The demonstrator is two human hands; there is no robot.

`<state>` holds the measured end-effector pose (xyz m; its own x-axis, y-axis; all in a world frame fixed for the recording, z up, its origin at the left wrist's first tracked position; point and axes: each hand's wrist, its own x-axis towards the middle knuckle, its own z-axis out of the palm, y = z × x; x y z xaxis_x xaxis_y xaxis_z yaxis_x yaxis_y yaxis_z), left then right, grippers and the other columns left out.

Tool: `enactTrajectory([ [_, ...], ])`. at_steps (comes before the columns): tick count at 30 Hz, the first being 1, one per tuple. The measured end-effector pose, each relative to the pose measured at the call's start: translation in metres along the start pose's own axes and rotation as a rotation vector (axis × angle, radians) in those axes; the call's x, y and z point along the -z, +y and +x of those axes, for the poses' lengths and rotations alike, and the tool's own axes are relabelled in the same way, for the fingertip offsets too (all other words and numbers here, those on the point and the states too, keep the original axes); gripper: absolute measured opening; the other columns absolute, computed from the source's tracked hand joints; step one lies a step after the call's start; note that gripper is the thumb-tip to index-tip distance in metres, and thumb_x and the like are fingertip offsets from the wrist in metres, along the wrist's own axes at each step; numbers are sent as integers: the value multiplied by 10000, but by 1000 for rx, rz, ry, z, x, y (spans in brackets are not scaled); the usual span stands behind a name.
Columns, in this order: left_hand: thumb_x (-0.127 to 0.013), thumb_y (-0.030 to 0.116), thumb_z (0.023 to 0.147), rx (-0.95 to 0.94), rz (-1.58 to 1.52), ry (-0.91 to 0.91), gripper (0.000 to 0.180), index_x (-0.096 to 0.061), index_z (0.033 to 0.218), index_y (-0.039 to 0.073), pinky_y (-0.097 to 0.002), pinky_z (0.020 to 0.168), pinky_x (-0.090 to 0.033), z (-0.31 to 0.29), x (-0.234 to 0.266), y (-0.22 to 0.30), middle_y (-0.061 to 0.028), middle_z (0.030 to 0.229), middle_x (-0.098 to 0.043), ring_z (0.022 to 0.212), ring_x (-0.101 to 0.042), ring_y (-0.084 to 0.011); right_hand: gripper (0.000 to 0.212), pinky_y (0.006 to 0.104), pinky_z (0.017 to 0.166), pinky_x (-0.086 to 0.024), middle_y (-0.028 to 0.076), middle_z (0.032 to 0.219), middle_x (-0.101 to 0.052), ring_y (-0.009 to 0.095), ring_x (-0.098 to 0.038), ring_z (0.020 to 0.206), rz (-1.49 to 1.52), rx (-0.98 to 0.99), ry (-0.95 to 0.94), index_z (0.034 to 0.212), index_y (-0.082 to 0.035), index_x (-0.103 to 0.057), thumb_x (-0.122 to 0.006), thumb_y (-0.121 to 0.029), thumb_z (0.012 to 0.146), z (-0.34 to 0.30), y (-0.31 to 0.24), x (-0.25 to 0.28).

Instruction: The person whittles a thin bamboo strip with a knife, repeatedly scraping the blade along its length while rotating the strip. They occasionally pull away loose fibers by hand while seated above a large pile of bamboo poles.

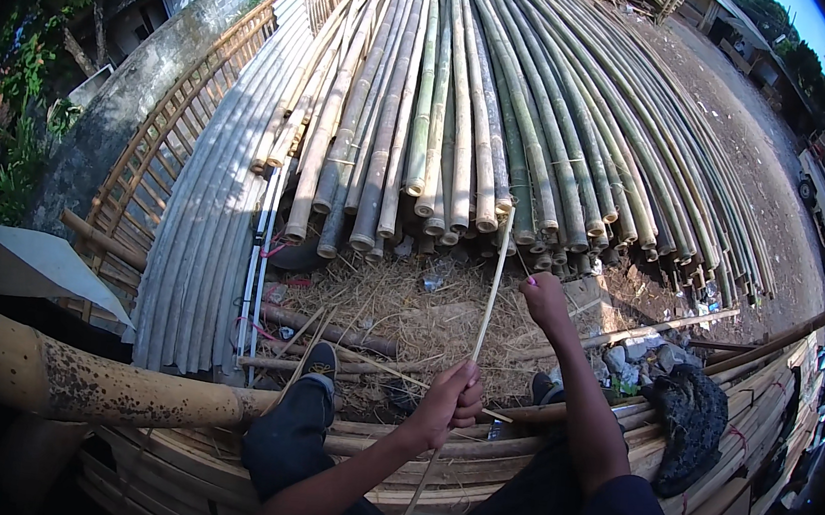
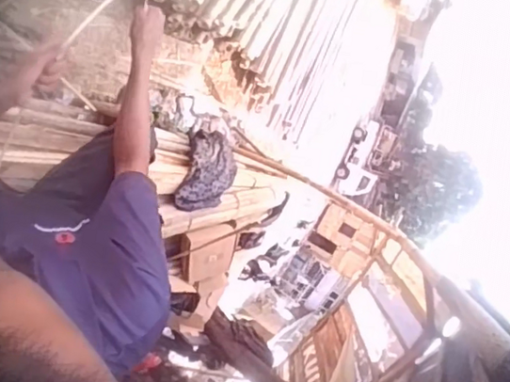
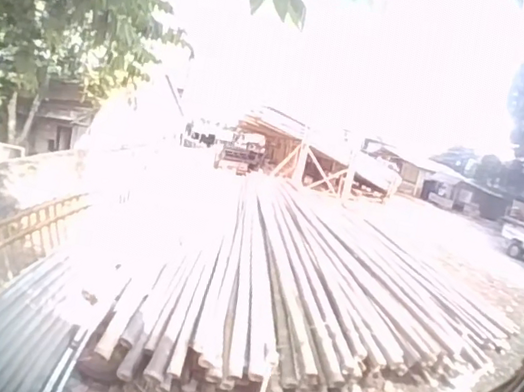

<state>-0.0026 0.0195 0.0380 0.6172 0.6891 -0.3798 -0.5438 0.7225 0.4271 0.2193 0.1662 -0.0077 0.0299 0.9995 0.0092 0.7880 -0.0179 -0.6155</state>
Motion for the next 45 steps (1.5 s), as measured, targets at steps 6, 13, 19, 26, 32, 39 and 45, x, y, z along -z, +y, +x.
enactTrajectory([
  [6,-381,377,989,-57,-87,-44,282,-417,848,136,-180,360,-167,7,19,18,72,552,-227,424,-197,-25,370,418,487,-315,199,495,-444,284,-426,441,388,124,-18,591,43,-497,-562,-269,779,-3,-1,10],
  [13,-357,338,1000,-162,126,121,279,-393,832,118,-194,351,-151,14,18,0,63,555,-229,418,-202,-29,299,499,601,-425,225,618,-538,412,-547,635,-56,574,-305,626,-23,-581,-558,-284,770,-40,-63,-21],
  [19,-339,307,1005,-183,370,108,271,-378,826,108,-201,345,-158,4,-4,-12,51,565,-249,415,-204,-36,336,502,567,-411,213,599,-567,390,-556,568,-132,-44,53,626,23,-557,-532,-271,786,8,18,8],
  [26,-427,267,975,-60,-67,13,206,-461,901,77,-174,388,-209,22,30,7,63,571,-302,431,-242,-31,323,449,506,-360,204,523,-476,362,-452,481,90,294,-227,598,34,-509,-582,-239,752,-16,-26,1],
  [32,-447,252,971,-118,-16,127,183,-450,881,94,-180,384,-189,18,21,4,69,588,-288,446,-233,-27,250,482,543,-414,204,577,-526,393,-543,579,78,592,-437,600,-35,-567,-575,-261,706,-43,-59,-25],
  [39,-418,270,986,-135,56,102,199,-426,876,104,-173,391,-172,6,4,-8,71,616,-259,472,-214,-26,309,496,584,-430,240,631,-558,414,-568,620,-21,10,-16,665,12,-595,-524,-273,759,-6,-17,-19],
  [45,-392,292,994,-21,-94,-35,224,-413,871,107,-174,374,-172,6,5,-4,59,609,-248,463,-211,-29,330,459,552,-400,233,584,-536,372,-561,557,90,-116,113,661,42,-567,-545,-273,756,-6,-9,10],
])
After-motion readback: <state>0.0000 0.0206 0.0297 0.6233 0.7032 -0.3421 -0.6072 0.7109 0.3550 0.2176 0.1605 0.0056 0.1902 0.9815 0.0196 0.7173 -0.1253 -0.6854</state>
